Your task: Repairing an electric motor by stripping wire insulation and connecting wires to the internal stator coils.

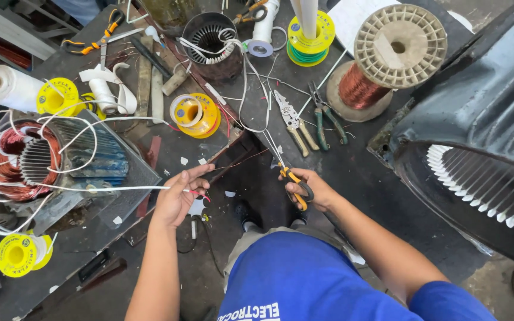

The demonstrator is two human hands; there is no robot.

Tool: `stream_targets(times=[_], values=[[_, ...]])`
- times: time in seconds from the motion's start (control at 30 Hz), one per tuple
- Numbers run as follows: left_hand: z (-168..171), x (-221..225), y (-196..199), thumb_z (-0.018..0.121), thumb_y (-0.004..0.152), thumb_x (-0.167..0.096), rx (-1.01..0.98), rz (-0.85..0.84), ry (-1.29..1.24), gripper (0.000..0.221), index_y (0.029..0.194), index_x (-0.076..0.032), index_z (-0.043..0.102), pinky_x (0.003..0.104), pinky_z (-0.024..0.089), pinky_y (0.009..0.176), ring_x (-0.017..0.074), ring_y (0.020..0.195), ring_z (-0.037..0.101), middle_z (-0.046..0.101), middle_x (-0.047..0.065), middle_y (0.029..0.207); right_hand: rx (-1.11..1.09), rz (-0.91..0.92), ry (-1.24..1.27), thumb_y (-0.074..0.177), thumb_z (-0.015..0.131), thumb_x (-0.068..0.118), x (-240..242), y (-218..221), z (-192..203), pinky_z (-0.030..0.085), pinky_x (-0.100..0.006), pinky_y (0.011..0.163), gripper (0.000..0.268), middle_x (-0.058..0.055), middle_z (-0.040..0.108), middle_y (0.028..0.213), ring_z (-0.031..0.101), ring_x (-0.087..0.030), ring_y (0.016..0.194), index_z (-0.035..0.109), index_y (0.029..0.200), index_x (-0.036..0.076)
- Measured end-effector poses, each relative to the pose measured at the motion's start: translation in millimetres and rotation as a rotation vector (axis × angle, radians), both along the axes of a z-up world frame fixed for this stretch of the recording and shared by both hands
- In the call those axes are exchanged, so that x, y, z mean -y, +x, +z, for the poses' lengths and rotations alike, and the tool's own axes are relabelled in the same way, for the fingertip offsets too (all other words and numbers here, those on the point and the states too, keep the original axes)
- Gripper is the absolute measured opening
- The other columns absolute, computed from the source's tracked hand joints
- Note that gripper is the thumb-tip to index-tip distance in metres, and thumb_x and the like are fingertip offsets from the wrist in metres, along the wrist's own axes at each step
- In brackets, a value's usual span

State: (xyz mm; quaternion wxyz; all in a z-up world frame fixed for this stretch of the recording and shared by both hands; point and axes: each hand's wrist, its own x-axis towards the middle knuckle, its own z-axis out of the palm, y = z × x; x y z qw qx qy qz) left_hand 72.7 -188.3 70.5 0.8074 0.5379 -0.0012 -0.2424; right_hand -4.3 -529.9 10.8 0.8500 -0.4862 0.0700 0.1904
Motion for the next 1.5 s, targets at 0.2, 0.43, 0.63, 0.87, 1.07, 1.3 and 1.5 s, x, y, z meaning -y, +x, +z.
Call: stream_targets(times=[0.2, 0.43, 0.63, 0.87, 1.07, 1.3, 1.5], values=[[-0.5, -3.4, -1.9, 0.047, 0.103, -0.032, -0.003, 0.03, -0.004, 0.051, 0.133, 0.008, 0.058, 0.028, 0.053, 0.071, 0.0233, 0.09, 0.069, 0.065, 0.022, 0.131, -0.049, -0.071, -0.131, 0.078, 0.081, 0.002, 0.0, -7.5, -10.4, 0.043, -0.026, 0.022, 0.032, -0.013, 0.051, 0.061, 0.055, -0.018, 0.037, 0.066, 0.105, -0.008], [11.2, -1.2, -13.1, 0.048, 0.102, -0.032, 0.011, 0.054, -0.015, 0.05, 0.132, 0.007, 0.058, 0.027, 0.052, 0.07, 0.0231, 0.09, 0.069, 0.065, 0.025, 0.131, 0.196, 0.069, -1.487, 0.065, 0.09, 0.013, 80.4, -0.3, -4.8, 0.052, -0.049, 0.095, 0.071, -0.019, 0.069, 0.112, 0.065, -0.039, 0.111, 0.061, 0.13, 0.01], [23.5, 4.2, -43.9, 0.047, 0.102, -0.033, 0.018, 0.096, -0.122, 0.052, 0.135, 0.007, 0.056, 0.023, 0.045, 0.063, 0.019, 0.082, 0.068, 0.065, 0.022, 0.131, -0.037, 0.711, -1.851, 0.078, 0.078, 0.032, 160.9, 15.4, -39.6, 0.057, -0.053, 0.09, 0.079, -0.017, 0.06, 0.133, 0.057, -0.042, 0.125, 0.046, 0.15, 0.026], [26.7, 4.9, -78.7, 0.046, 0.103, -0.034, 0.03, 0.257, -0.256, 0.051, 0.137, 0.003, 0.056, 0.026, 0.041, 0.063, 0.0195, 0.08, 0.065, 0.062, 0.02, 0.136, 0.447, 0.488, -0.944, 0.087, 0.07, 0.019, 2.5, 28.8, 61.0, 0.051, -0.061, 0.087, 0.044, -0.033, 0.07, 0.104, 0.065, -0.055, 0.1, 0.064, 0.126, -0.001], [59.8, -4.8, -112.2, 0.043, 0.105, -0.034, 0.081, 0.338, -0.273, 0.05, 0.136, 0.003, 0.056, 0.025, 0.042, 0.059, 0.017, 0.076, 0.065, 0.06, 0.023, 0.138, 0.411, 0.215, 0.219, 0.1, 0.053, 0.02, -116.6, 27.5, 96.2, 0.051, -0.051, 0.101, 0.046, -0.03, 0.062, 0.131, 0.062, -0.038, 0.121, 0.052, 0.137, -0.007], [79.8, -63.2, -154.6, 0.043, 0.104, -0.023, 0.073, 0.438, -0.02, 0.044, 0.137, 0.005, 0.053, 0.02, 0.038, 0.043, 0.0122, 0.051, 0.057, 0.064, 0.025, 0.109, 0.553, 0.229, 0.165, 0.102, 0.048, 0.007, -159.2, 53.1, 150.0, 0.05, -0.037, 0.063, 0.032, -0.018, 0.055, 0.074, 0.057, -0.025, 0.072, 0.054, 0.128, -0.011], [78.5, -139.6, -219.5, 0.051, 0.096, -0.003, 0.19, 0.871, 0.67, 0.036, 0.132, -0.004, 0.051, 0.026, 0.046, 0.061, 0.0169, 0.067, 0.06, 0.068, 0.012, 0.085, 0.623, 0.557, -0.299, 0.097, 0.057, 0.007, -254.5, 29.5, 139.8, 0.035, -0.02, 0.041, 0.014, -0.002, 0.046, 0.051, 0.041, -0.009, 0.045, 0.062, 0.107, -0.001]])
